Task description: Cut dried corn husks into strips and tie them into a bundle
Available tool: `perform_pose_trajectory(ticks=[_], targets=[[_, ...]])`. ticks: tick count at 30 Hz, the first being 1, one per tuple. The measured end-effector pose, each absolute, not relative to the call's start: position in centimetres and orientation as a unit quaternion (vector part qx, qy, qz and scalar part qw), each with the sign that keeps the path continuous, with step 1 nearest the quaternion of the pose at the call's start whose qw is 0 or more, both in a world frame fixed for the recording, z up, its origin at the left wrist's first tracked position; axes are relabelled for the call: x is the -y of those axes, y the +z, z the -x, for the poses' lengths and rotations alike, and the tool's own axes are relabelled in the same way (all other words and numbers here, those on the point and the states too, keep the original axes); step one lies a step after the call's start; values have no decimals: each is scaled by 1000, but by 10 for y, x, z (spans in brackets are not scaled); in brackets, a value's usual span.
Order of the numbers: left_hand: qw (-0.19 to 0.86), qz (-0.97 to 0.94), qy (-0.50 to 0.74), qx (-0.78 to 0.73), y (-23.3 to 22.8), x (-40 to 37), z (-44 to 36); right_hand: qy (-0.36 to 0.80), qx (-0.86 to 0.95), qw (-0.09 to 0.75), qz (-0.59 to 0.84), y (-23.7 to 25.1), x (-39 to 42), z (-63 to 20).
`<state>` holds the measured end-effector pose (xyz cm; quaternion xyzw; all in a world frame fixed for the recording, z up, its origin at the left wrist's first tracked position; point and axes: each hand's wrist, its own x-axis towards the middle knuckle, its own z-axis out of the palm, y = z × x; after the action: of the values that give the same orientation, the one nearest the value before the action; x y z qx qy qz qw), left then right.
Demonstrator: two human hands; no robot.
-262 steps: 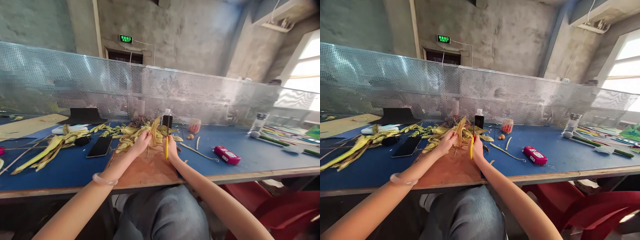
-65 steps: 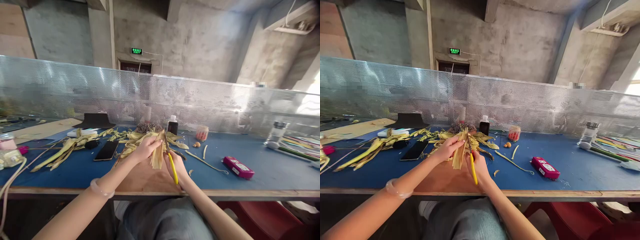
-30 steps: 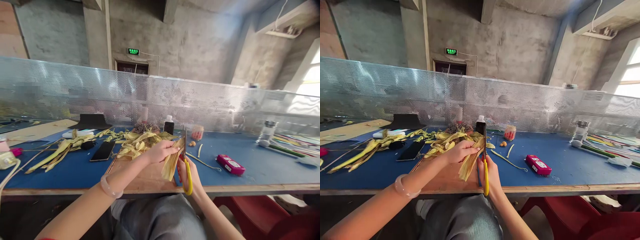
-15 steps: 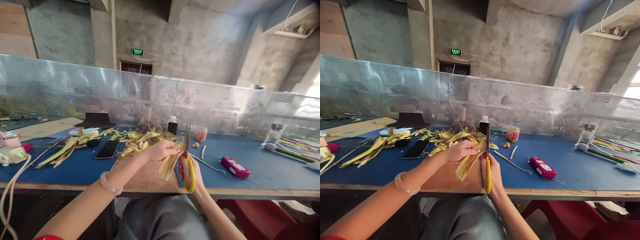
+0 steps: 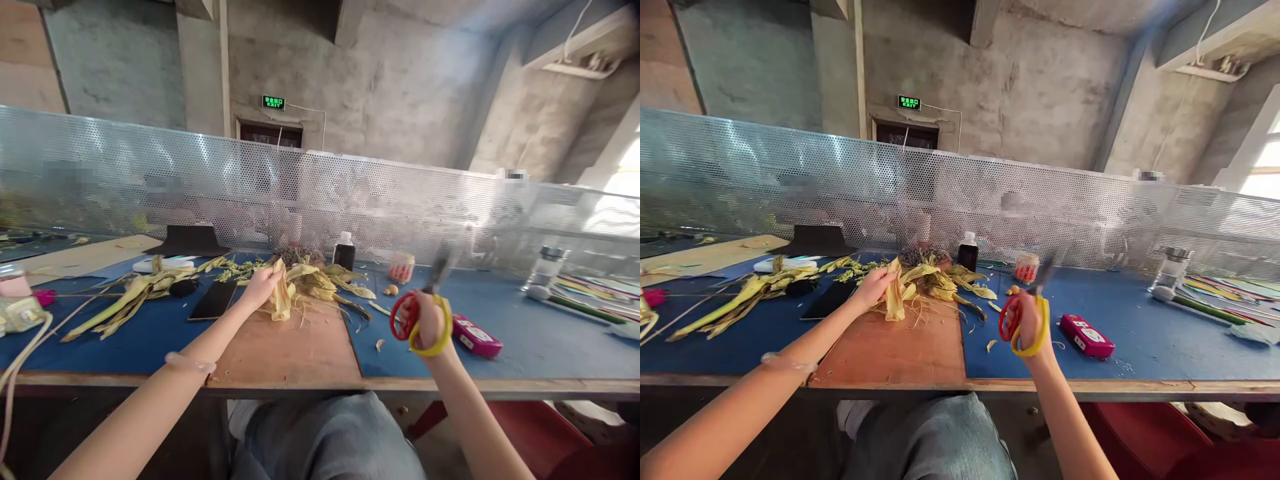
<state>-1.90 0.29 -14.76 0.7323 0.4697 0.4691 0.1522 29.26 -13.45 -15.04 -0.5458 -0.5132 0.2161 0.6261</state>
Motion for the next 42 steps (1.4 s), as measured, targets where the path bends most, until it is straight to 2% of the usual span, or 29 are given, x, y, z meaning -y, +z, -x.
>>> perform_pose_trajectory(ticks=[3,5,8,10,15,20,25,28,34,42], targets=[[116,-745,465,-463,-153,-8,22,108,599,384,694,-157,116,-302],[101,-761,451,-455,-157,-8,21,22,619,263,740,-161,105,-308],[94,-780,430,-444,-162,-7,20,-55,615,133,775,-167,89,-317],[126,-782,417,-445,-164,-8,21,-62,615,117,777,-171,79,-323],[306,-742,417,-428,-160,-9,27,-59,616,136,774,-175,67,-333],[367,-714,455,-387,-155,-8,28,-50,636,227,736,-159,70,-292],[386,-716,452,-366,-158,-17,17,82,756,331,559,-137,43,-193],[399,-710,463,-348,-161,-28,12,155,767,390,486,-131,9,-153],[391,-698,494,-341,-164,-39,19,248,693,520,433,-148,-31,-134],[363,-728,477,-331,-164,-38,21,318,592,625,396,-166,-21,-131]])
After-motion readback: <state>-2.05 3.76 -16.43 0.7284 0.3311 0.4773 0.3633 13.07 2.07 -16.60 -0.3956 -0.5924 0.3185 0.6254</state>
